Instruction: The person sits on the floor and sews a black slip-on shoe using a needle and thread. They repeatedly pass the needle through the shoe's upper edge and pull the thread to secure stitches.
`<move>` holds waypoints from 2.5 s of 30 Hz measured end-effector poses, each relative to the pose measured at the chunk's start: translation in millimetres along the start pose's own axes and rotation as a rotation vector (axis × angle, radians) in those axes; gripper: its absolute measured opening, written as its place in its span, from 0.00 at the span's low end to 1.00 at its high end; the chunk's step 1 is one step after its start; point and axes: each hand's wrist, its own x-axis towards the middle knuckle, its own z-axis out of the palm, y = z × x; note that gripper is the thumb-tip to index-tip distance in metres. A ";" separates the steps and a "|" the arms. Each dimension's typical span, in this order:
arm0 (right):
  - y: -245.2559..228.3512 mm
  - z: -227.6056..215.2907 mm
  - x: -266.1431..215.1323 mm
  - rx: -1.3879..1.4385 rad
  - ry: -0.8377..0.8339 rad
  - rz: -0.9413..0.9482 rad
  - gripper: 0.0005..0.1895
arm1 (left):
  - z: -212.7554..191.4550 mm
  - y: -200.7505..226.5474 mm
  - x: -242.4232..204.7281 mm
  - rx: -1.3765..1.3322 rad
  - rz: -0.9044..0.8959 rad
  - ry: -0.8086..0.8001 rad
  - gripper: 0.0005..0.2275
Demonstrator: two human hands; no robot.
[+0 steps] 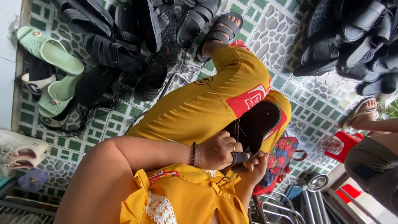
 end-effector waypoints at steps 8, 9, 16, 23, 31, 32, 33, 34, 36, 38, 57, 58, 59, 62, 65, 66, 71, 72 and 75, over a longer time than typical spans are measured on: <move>0.3 -32.3 3.8 0.061 -0.106 0.021 0.13 | 1.0 -10.3 10.2 -0.196 -0.101 0.106 0.06; 0.0 -33.7 3.8 0.089 -0.117 0.021 0.12 | 3.9 -13.5 14.6 -0.320 -0.191 0.180 0.16; 10.7 -26.5 9.7 0.219 -0.282 -0.030 0.14 | 12.3 -77.7 52.7 0.103 -0.127 -0.265 0.16; 33.4 -52.8 -3.3 0.097 -0.252 -0.197 0.14 | -5.1 -41.0 88.9 -1.399 -0.640 -0.232 0.09; 11.0 13.6 -18.0 -0.261 -0.132 -0.357 0.11 | 60.2 -74.5 150.7 -1.110 -0.501 -0.020 0.08; 9.7 20.0 -17.6 -0.339 -0.080 -0.345 0.11 | 59.8 -79.0 158.5 -1.043 -0.535 0.015 0.07; 8.4 26.7 -17.5 -0.416 -0.027 -0.331 0.10 | 59.2 -83.1 166.0 -0.974 -0.566 0.050 0.07; 7.7 29.1 -11.7 -0.404 -0.008 -0.331 0.10 | 65.8 -91.8 168.7 -0.976 -0.571 0.026 0.07; 5.6 34.9 -0.3 -0.470 0.043 -0.289 0.09 | 75.5 -107.8 174.1 -0.981 -0.563 0.141 0.04; 7.2 34.0 -1.5 -0.436 0.141 -0.196 0.09 | 76.9 -110.9 171.9 -0.987 -0.569 0.102 0.03; -42.8 48.5 -27.4 -1.626 -0.152 -0.364 0.19 | 17.6 -19.0 42.3 0.047 -0.677 -0.611 0.19; -43.5 51.5 -28.8 -1.631 -0.152 -0.361 0.19 | 18.0 -20.9 38.8 0.042 -0.678 -0.610 0.19; -44.6 54.3 -30.2 -1.637 -0.156 -0.370 0.19 | 18.6 -22.7 35.7 0.016 -0.653 -0.600 0.19; -49.4 61.1 -31.2 -1.694 -0.157 -0.370 0.19 | 24.7 -28.5 28.0 -0.022 -0.599 -0.542 0.19; -54.3 72.0 -32.4 -1.777 -0.141 -0.334 0.19 | 27.7 -31.4 23.9 -0.051 -0.559 -0.482 0.18; -55.6 76.5 -33.3 -1.811 -0.134 -0.319 0.19 | 27.5 -31.3 22.1 -0.065 -0.545 -0.460 0.18; -52.3 94.7 -28.6 -2.015 -0.119 -0.311 0.16 | 20.4 -22.2 27.4 -0.102 -0.423 -0.326 0.11; -50.3 95.1 -26.4 -2.039 -0.129 -0.357 0.15 | 21.1 -21.7 28.4 -0.093 -0.378 -0.288 0.11; -32.6 99.7 -19.3 -2.022 -0.034 -0.505 0.08 | 28.7 -27.1 31.7 -0.167 -0.309 -0.203 0.15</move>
